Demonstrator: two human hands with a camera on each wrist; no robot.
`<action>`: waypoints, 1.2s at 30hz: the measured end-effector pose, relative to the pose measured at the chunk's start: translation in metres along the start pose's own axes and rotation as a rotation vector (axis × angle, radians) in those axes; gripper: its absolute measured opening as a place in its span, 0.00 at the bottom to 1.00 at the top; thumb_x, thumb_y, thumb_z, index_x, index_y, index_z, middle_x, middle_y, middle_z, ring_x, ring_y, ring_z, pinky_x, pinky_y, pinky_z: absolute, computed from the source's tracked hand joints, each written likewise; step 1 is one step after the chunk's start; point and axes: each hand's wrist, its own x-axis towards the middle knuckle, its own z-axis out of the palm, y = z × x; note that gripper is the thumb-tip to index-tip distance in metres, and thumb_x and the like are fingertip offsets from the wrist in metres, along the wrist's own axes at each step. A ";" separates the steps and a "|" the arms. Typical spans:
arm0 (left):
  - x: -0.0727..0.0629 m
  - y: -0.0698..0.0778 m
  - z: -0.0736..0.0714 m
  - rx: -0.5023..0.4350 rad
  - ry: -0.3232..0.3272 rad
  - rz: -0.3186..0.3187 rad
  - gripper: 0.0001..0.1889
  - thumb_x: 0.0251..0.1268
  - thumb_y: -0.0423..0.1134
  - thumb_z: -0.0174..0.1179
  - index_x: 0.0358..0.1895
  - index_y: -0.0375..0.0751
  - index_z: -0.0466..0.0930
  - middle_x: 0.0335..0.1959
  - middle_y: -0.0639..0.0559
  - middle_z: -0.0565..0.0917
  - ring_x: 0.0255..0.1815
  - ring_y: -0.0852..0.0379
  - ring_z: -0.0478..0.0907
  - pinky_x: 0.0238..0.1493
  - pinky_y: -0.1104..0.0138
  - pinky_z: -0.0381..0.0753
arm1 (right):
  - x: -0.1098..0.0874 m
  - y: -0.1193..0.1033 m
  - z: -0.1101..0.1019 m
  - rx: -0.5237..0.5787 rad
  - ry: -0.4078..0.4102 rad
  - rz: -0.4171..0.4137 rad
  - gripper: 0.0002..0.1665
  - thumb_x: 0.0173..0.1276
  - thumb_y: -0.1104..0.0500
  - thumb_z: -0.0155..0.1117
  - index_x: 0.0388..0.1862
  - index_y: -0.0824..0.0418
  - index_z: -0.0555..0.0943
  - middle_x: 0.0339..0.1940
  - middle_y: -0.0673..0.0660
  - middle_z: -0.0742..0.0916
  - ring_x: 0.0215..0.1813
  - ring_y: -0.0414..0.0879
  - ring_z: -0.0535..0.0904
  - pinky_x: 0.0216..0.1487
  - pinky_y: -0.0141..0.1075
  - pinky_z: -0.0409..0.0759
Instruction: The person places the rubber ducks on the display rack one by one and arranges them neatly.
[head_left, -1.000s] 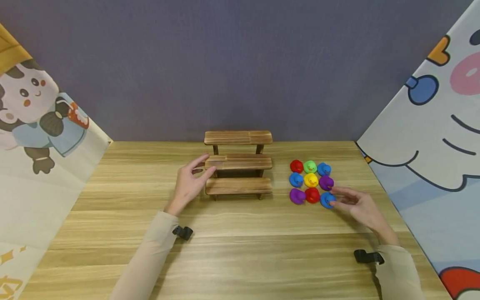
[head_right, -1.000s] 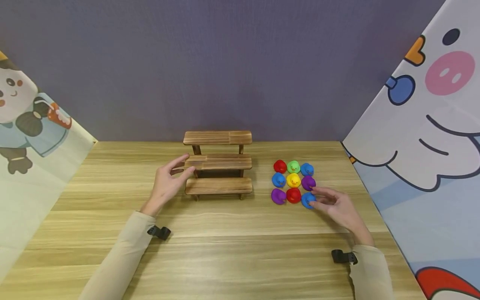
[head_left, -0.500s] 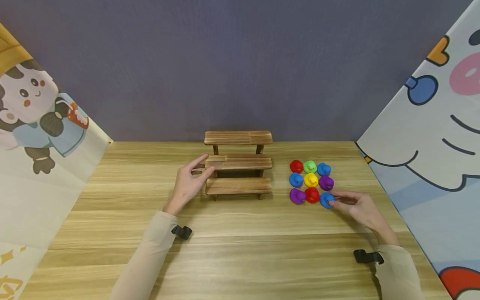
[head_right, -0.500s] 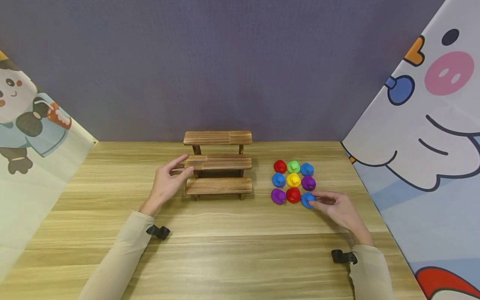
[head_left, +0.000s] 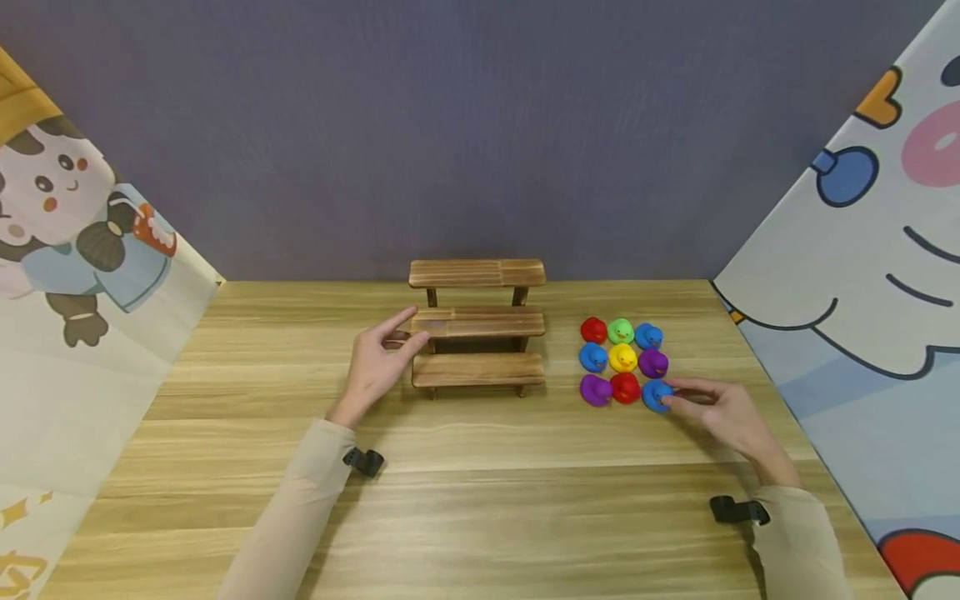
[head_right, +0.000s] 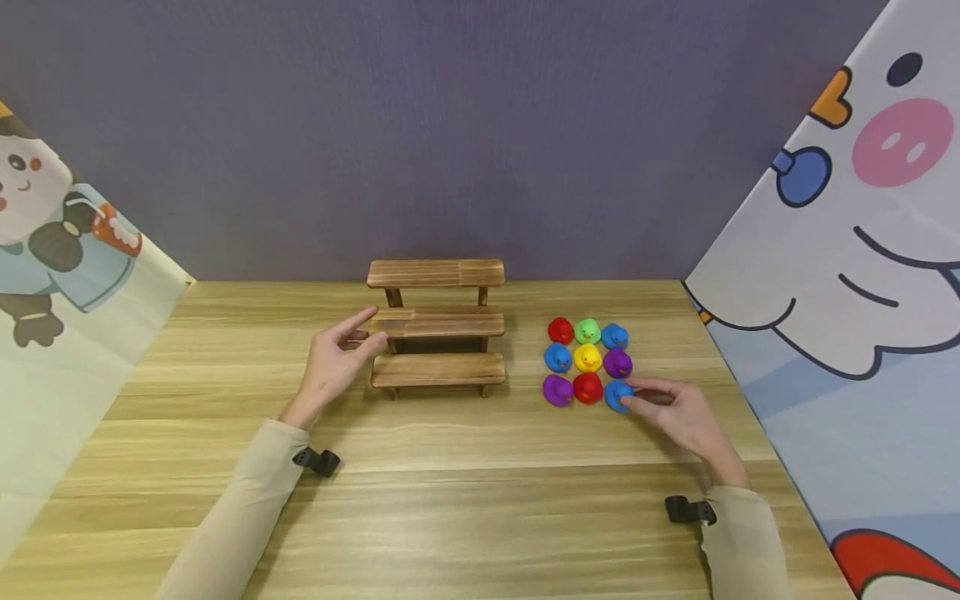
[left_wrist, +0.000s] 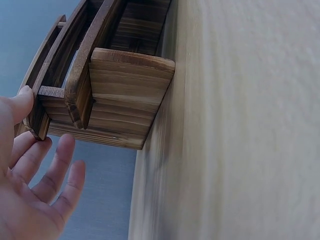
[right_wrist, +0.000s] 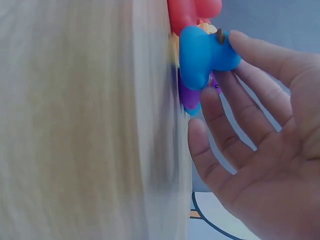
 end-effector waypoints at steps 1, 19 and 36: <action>0.000 0.000 0.000 0.000 0.001 0.000 0.29 0.72 0.51 0.71 0.74 0.51 0.80 0.64 0.40 0.86 0.54 0.42 0.88 0.59 0.50 0.87 | 0.000 0.000 -0.001 -0.002 0.006 -0.007 0.30 0.74 0.44 0.73 0.67 0.61 0.86 0.65 0.66 0.87 0.47 0.21 0.82 0.47 0.24 0.82; -0.001 0.000 0.001 -0.008 0.008 0.007 0.28 0.72 0.48 0.72 0.73 0.51 0.80 0.55 0.38 0.90 0.47 0.43 0.90 0.50 0.62 0.89 | 0.006 -0.022 -0.007 -0.009 0.097 -0.086 0.26 0.75 0.45 0.72 0.64 0.59 0.88 0.56 0.44 0.90 0.47 0.19 0.81 0.45 0.22 0.82; -0.001 0.000 0.000 -0.017 0.002 0.014 0.29 0.72 0.50 0.72 0.73 0.47 0.80 0.57 0.37 0.89 0.47 0.43 0.88 0.46 0.64 0.87 | 0.013 -0.053 -0.008 0.020 0.100 -0.101 0.26 0.76 0.45 0.71 0.65 0.60 0.87 0.64 0.65 0.88 0.46 0.23 0.82 0.44 0.22 0.82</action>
